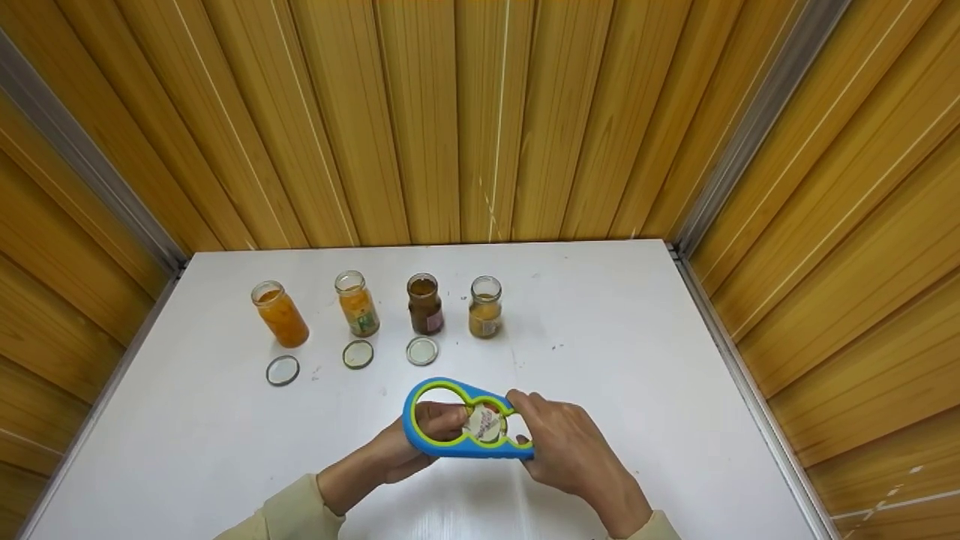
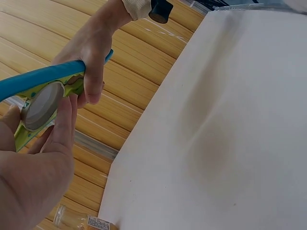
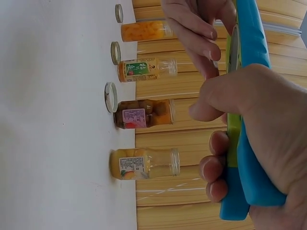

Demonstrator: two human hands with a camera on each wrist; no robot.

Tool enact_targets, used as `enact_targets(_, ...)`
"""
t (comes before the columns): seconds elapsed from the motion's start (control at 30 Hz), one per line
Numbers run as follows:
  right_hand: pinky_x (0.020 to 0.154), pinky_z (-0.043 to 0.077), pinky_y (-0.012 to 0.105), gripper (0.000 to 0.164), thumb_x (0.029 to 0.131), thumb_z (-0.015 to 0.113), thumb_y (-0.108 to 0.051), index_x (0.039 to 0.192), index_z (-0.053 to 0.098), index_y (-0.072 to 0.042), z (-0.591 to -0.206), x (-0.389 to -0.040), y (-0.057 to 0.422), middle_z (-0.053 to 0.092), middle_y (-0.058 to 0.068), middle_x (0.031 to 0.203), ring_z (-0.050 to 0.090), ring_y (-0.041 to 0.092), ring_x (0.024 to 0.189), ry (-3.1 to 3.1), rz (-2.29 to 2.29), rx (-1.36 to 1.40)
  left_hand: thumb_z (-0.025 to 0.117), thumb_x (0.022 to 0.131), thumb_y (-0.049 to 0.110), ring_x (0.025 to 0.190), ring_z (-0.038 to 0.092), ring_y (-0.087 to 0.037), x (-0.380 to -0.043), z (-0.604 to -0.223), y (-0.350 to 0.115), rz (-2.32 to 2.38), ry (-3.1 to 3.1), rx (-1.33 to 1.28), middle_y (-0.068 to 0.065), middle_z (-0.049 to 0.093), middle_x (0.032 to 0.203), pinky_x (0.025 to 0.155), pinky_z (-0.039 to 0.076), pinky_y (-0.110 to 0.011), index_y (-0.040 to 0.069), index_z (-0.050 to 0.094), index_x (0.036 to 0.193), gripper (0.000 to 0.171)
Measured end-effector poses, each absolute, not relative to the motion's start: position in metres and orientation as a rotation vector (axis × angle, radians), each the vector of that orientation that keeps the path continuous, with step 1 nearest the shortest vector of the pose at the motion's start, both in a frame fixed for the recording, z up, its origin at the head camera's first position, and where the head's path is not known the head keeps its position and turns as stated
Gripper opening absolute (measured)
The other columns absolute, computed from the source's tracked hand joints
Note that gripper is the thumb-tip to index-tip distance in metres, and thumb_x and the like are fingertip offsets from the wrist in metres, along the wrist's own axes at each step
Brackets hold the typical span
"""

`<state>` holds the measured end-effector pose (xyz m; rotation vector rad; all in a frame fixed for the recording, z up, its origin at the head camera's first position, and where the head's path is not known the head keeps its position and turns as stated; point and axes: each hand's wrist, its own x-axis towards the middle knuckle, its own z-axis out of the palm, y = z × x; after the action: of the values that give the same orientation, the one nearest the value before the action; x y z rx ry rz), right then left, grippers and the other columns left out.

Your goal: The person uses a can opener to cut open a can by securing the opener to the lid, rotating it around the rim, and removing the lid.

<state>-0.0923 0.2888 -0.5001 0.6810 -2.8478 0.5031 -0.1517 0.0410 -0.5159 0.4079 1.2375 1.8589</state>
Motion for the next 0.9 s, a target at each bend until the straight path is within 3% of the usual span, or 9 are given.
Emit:
enact_targets(0.27, 0.061, 0.051, 0.023, 0.073, 0.069, 0.095, -0.021, 0.131, 0.057, -0.016, -0.5045, -0.0923, 0.2871, 0.061, -0.016, 0.091, 0.053, -0.001, 0.072, -2.827, 0.53, 0.705, 0.067, 0.1, 0.034, 0.106, 0.071, -0.021, -0.1498, -0.5173, 0.0391, 1.845, 1.213, 0.393, -0.016, 0.073, 0.12, 0.101, 0.054, -0.036, 0.002, 0.07, 0.129, 0.043)
enact_targets(0.63, 0.064, 0.052, 0.026, 0.077, 0.07, 0.095, -0.021, 0.135, 0.055, -0.014, -0.5051, -0.0902, 0.2859, 0.062, -0.012, 0.093, 0.055, 0.002, 0.075, -2.856, 0.514, 0.711, 0.068, 0.1, 0.029, 0.105, 0.072, -0.02, -0.1489, -0.5195, 0.0364, 1.847, 1.172, 0.358, -0.016, 0.073, 0.121, 0.099, 0.055, -0.035, 0.0, 0.069, 0.129, 0.041)
enact_targets(0.9, 0.061, 0.048, 0.023, 0.077, 0.069, 0.094, -0.021, 0.135, 0.055, -0.019, -0.5105, -0.0886, 0.2853, 0.056, -0.018, 0.09, 0.051, -0.001, 0.074, -2.801, 0.522, 0.738, 0.069, 0.098, 0.025, 0.104, 0.071, -0.019, -0.1475, -0.5222, 0.0361, 1.85, 1.159, 0.351, -0.015, 0.073, 0.119, 0.097, 0.056, -0.033, -0.001, 0.069, 0.127, 0.039)
